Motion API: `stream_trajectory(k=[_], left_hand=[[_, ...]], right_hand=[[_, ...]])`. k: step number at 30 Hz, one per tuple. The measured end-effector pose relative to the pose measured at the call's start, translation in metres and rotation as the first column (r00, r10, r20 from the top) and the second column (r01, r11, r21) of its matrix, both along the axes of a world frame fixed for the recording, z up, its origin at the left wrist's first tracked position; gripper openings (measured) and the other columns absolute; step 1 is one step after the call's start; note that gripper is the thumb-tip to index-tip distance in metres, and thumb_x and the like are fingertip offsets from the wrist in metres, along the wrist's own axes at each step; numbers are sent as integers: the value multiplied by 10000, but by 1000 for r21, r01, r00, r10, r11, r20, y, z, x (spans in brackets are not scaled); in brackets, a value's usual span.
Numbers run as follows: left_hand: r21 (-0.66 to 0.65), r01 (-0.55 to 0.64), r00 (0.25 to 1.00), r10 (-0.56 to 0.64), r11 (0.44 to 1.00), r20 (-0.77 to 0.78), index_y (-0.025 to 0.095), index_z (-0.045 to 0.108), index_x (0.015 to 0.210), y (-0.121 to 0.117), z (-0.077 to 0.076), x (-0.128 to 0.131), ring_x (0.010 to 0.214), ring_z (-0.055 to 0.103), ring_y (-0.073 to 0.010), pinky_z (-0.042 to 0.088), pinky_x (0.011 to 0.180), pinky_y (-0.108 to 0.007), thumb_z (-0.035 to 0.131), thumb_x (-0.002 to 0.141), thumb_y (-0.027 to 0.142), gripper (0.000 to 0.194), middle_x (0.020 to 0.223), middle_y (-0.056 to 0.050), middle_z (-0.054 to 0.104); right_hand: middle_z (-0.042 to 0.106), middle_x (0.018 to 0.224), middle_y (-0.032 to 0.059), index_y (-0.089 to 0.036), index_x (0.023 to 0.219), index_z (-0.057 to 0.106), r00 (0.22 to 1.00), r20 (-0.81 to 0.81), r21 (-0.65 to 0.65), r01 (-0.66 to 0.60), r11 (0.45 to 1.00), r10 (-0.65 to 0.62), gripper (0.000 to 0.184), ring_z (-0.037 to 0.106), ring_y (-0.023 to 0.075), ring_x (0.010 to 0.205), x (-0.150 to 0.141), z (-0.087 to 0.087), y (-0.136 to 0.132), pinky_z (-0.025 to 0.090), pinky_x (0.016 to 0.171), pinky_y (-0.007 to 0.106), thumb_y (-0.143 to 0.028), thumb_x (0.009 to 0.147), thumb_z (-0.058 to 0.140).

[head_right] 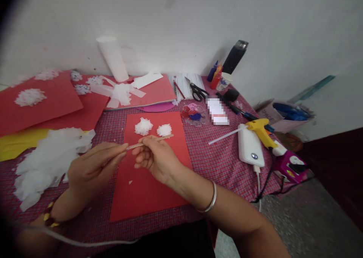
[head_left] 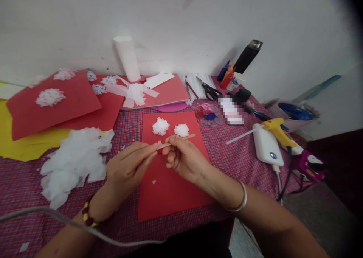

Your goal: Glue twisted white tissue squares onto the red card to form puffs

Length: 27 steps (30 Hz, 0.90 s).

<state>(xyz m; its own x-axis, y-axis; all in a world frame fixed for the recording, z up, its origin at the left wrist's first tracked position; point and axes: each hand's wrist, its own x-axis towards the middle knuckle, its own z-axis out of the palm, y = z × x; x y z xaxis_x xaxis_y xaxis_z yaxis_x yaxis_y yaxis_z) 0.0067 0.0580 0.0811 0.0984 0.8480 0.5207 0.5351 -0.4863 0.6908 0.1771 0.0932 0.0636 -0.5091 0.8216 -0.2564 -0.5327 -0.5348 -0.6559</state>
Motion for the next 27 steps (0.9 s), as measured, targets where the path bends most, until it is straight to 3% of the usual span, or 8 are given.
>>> stream_trajectory(k=[2, 4, 7, 9, 12, 16, 21, 27], left_hand=[[28, 16, 1000, -15, 999, -16, 269, 742, 918, 1, -4, -1, 718, 665, -147, 555, 692, -280, 637, 834, 187, 158, 800, -7, 733], [-128, 15, 991, 2, 992, 136, 250, 731, 904, 2, -6, 0, 604, 640, -130, 545, 579, -258, 621, 849, 220, 126, 709, 2, 707], [-443, 125, 900, 87, 888, 428, 197, 706, 833, 6, -7, 4, 510, 610, -122, 502, 459, -232, 614, 845, 280, 124, 642, -4, 683], [-514, 174, 862, 123, 840, 493, 182, 700, 865, 10, -7, 4, 544, 629, -129, 523, 493, -241, 615, 838, 325, 169, 687, -17, 702], [-523, 40, 905, 191, 852, 381, 192, 679, 1041, 19, -12, -5, 647, 654, -137, 557, 624, -273, 596, 849, 373, 277, 816, -24, 726], [-528, -148, 974, 217, 836, 70, 191, 692, 992, 30, -28, -21, 727, 673, -180, 547, 704, -317, 567, 845, 393, 280, 833, -33, 731], [-462, -168, 978, 86, 871, -192, 218, 715, 945, 33, -37, -24, 885, 685, -229, 518, 820, -360, 496, 859, 361, 275, 965, -36, 755], [-464, -142, 978, 52, 874, -200, 217, 713, 958, 32, -35, -21, 912, 687, -231, 511, 834, -356, 463, 862, 358, 303, 992, -41, 756]], right_hand=[[659, 648, -37, -175, 844, 597, 999, -14, -6, -30, 1000, 30, 185, 546, 58, 441, 1, 0, 1, 508, 475, 187, -352, 834, 649], [648, 654, -48, -194, 898, 624, 999, 37, 149, -4, 989, -1, 179, 543, 59, 460, 4, 2, 3, 495, 475, 185, -351, 828, 671], [635, 673, -37, -206, 900, 657, 974, 178, 476, 41, 879, -142, 166, 562, 69, 532, 10, 6, 9, 471, 501, 186, -356, 832, 680], [629, 681, -23, -200, 857, 638, 932, 262, 584, 54, 810, -251, 208, 557, 76, 537, 14, 6, 14, 455, 504, 203, -408, 860, 637], [587, 652, -26, -199, 830, 569, 847, 383, 645, 41, 763, -369, 281, 520, 84, 509, 20, 1, 22, 421, 484, 223, -466, 910, 535], [568, 668, -9, -187, 783, 532, 726, 558, 721, -184, 668, -403, 261, 527, 105, 580, 26, -9, 26, 416, 558, 249, -371, 951, 458], [601, 742, 20, -183, 782, 554, 618, 635, 748, -341, 569, -464, 255, 544, 129, 652, 23, -15, 28, 414, 634, 278, -318, 959, 428], [631, 798, 35, -186, 845, 572, 605, 628, 763, -358, 538, -489, 214, 588, 158, 745, 18, -20, 34, 438, 705, 292, -320, 953, 444]])
